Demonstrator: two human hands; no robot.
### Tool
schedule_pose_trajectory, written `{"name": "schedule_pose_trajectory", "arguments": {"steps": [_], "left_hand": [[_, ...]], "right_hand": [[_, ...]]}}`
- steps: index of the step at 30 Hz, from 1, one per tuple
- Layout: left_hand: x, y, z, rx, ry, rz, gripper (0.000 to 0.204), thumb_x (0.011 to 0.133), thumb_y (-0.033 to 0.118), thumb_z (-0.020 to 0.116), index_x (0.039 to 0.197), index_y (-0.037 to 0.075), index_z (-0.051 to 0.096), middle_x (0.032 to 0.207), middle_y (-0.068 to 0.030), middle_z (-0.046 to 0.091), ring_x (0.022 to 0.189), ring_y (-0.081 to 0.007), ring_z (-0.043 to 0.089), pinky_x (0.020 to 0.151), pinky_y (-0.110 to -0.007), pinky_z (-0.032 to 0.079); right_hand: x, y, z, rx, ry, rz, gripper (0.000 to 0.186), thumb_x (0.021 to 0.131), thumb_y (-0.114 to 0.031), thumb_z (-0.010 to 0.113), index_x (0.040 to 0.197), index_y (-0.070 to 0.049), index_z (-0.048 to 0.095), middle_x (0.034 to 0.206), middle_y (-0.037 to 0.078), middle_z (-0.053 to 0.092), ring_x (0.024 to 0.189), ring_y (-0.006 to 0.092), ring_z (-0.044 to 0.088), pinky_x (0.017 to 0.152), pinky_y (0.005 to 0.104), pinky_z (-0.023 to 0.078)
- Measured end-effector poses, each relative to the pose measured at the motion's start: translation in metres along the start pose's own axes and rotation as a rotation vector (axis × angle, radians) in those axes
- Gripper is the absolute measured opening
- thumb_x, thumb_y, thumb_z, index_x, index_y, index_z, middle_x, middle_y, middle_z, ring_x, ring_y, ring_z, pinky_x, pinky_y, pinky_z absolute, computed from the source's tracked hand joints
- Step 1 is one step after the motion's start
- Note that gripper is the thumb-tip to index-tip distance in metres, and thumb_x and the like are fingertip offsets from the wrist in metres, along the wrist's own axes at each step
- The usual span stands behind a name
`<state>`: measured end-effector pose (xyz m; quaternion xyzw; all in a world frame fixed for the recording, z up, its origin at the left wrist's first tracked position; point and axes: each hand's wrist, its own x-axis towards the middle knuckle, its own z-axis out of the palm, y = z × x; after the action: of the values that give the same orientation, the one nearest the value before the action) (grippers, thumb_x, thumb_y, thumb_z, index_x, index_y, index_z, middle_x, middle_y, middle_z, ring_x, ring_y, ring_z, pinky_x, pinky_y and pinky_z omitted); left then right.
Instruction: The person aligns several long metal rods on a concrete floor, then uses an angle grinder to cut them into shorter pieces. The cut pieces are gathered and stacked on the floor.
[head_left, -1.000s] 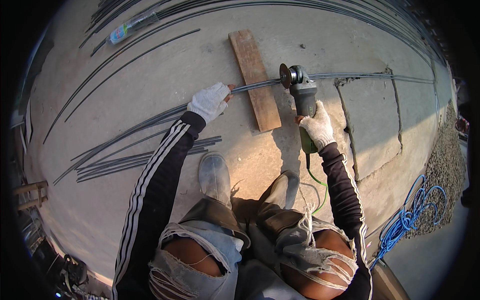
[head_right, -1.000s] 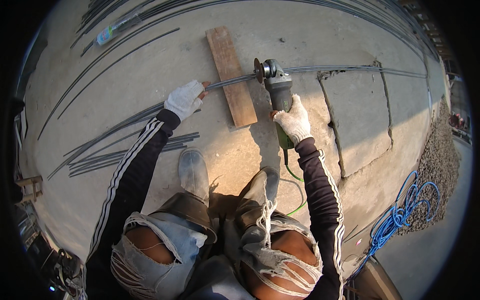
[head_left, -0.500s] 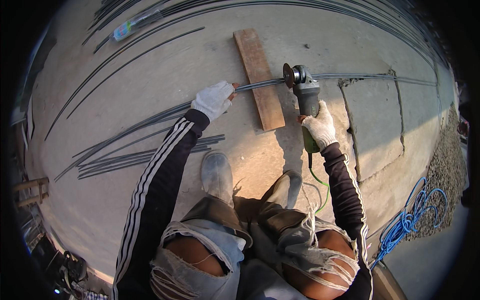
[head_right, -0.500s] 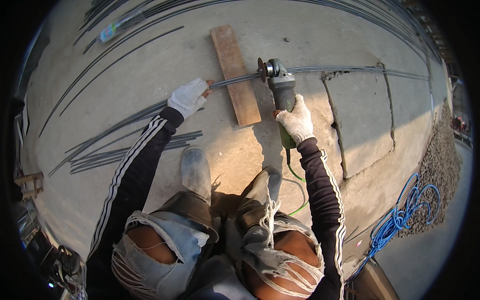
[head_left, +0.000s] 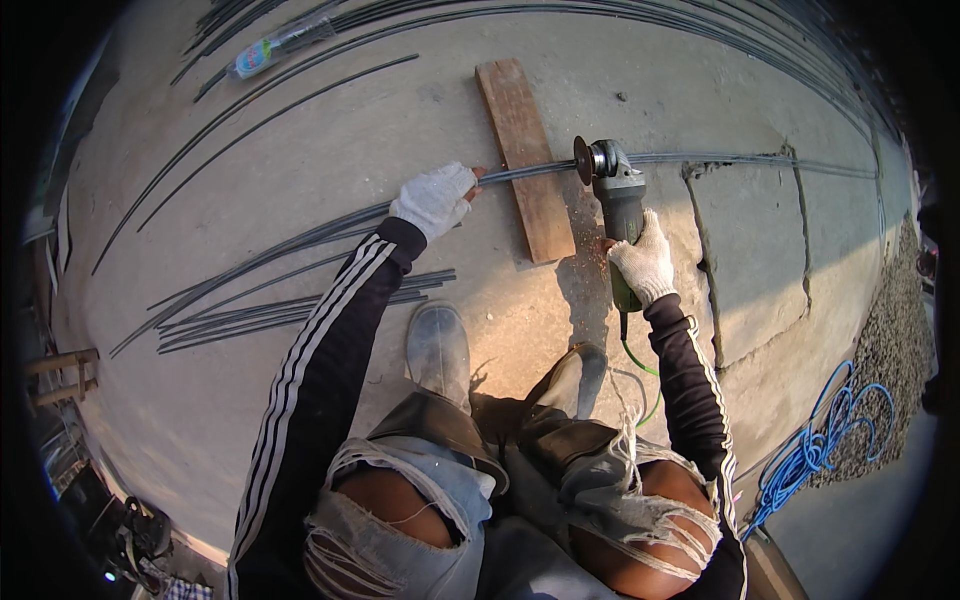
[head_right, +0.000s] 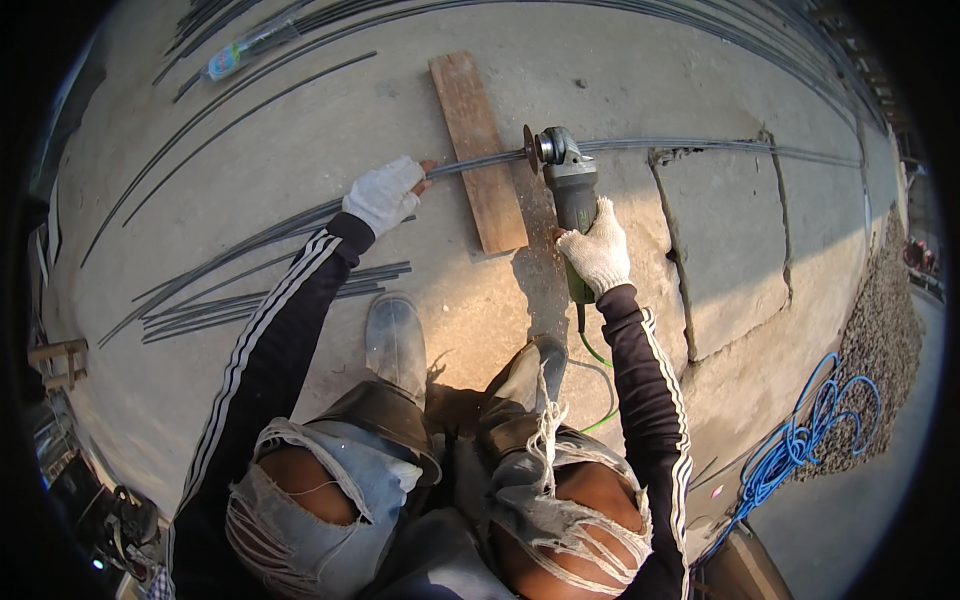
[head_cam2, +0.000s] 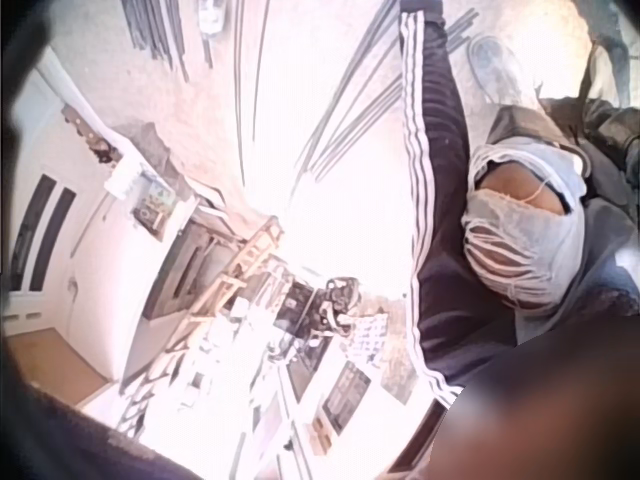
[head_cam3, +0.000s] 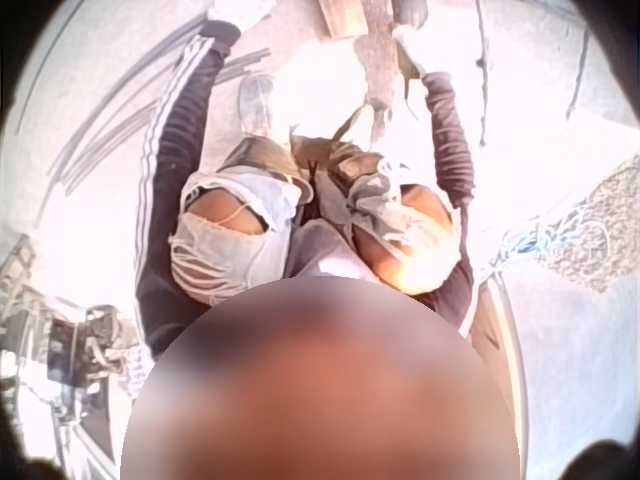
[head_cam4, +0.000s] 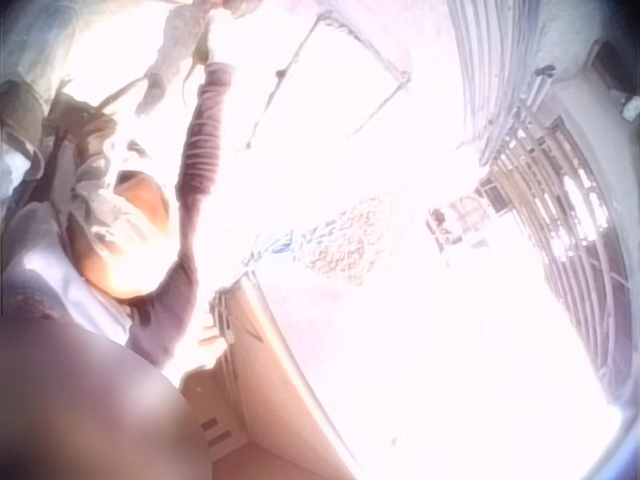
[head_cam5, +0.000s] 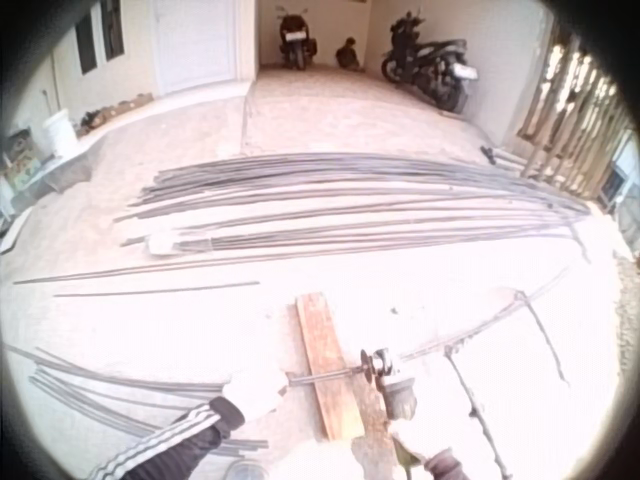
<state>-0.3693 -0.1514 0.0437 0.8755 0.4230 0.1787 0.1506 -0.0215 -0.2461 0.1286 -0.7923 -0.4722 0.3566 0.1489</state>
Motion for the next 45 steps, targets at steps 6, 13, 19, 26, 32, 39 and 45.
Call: {"name": "schedule_pose_trajectory", "arguments": {"steps": [6,13,19,26,32,39,45], "left_hand": [[0.0,-0.004,0.005,-0.007,-0.033,-0.025,0.031,0.101,0.029,0.066,0.13,0.018,0.068,0.099,-0.0108,0.067,0.085,-0.0333,0.07,0.07,-0.046,0.058],[0.0,-0.001,-0.001,-0.031,-0.034,-0.01,0.033,0.101,0.026,0.066,0.132,0.015,0.068,0.098,-0.013,0.068,0.087,-0.0341,0.07,0.073,-0.045,0.057],[0.001,-0.002,-0.001,-0.06,-0.038,-0.026,0.032,0.101,0.027,0.067,0.13,0.015,0.069,0.099,-0.0125,0.068,0.088,-0.0336,0.07,0.072,-0.046,0.058],[0.007,0.004,-0.013,-0.188,-0.097,-0.116,0.029,0.101,0.027,0.066,0.125,0.011,0.071,0.103,-0.0153,0.069,0.096,-0.0362,0.069,0.081,-0.046,0.056],[0.03,-0.005,-0.03,-0.311,-0.348,-0.298,0.027,0.102,0.028,0.063,0.113,0.004,0.069,0.107,-0.0218,0.068,0.101,-0.0446,0.066,0.088,-0.05,0.053],[0.05,-0.03,-0.033,-0.169,-0.165,-0.256,0.025,0.104,0.028,0.06,0.109,0.003,0.063,0.108,-0.0242,0.068,0.103,-0.0468,0.065,0.087,-0.053,0.052],[0.07,-0.053,-0.031,0.004,-0.104,-0.211,0.026,0.102,0.028,0.064,0.109,0.003,0.065,0.105,-0.0223,0.067,0.1,-0.0441,0.066,0.085,-0.051,0.053]], "right_hand": [[-0.001,0.0,0.003,0.022,0.012,-0.012,0.05,0.074,-0.012,0.082,0.116,-0.004,0.055,0.1,0.018,0.07,0.088,0.0316,0.072,0.082,0.0429,0.058],[0.001,-0.004,0.0,0.016,0.005,-0.01,0.047,0.076,-0.01,0.08,0.116,-0.004,0.055,0.099,0.019,0.07,0.088,0.0317,0.072,0.083,0.0426,0.058],[-0.004,0.007,0.004,-0.026,0.037,-0.039,0.046,0.076,-0.009,0.08,0.114,-0.003,0.054,0.096,0.019,0.07,0.086,0.0329,0.072,0.082,0.0429,0.058],[-0.028,0.029,0.003,0.082,0.033,-0.005,0.05,0.076,-0.011,0.086,0.114,-0.004,0.054,0.097,0.018,0.072,0.084,0.0291,0.073,0.078,0.0408,0.059],[-0.045,0.06,0.01,0.417,0.131,0.011,0.05,0.078,-0.009,0.086,0.118,-0.003,0.057,0.096,0.012,0.071,0.082,0.0199,0.069,0.075,0.0359,0.058],[-0.053,0.067,-0.001,0.475,0.144,0.056,0.052,0.077,-0.01,0.088,0.118,-0.004,0.057,0.095,0.011,0.071,0.08,0.0181,0.069,0.073,0.0346,0.058],[-0.05,0.056,-0.009,0.382,0.119,0.074,0.052,0.077,-0.013,0.088,0.118,-0.004,0.057,0.096,0.012,0.071,0.08,0.0188,0.069,0.072,0.0347,0.058]]}}
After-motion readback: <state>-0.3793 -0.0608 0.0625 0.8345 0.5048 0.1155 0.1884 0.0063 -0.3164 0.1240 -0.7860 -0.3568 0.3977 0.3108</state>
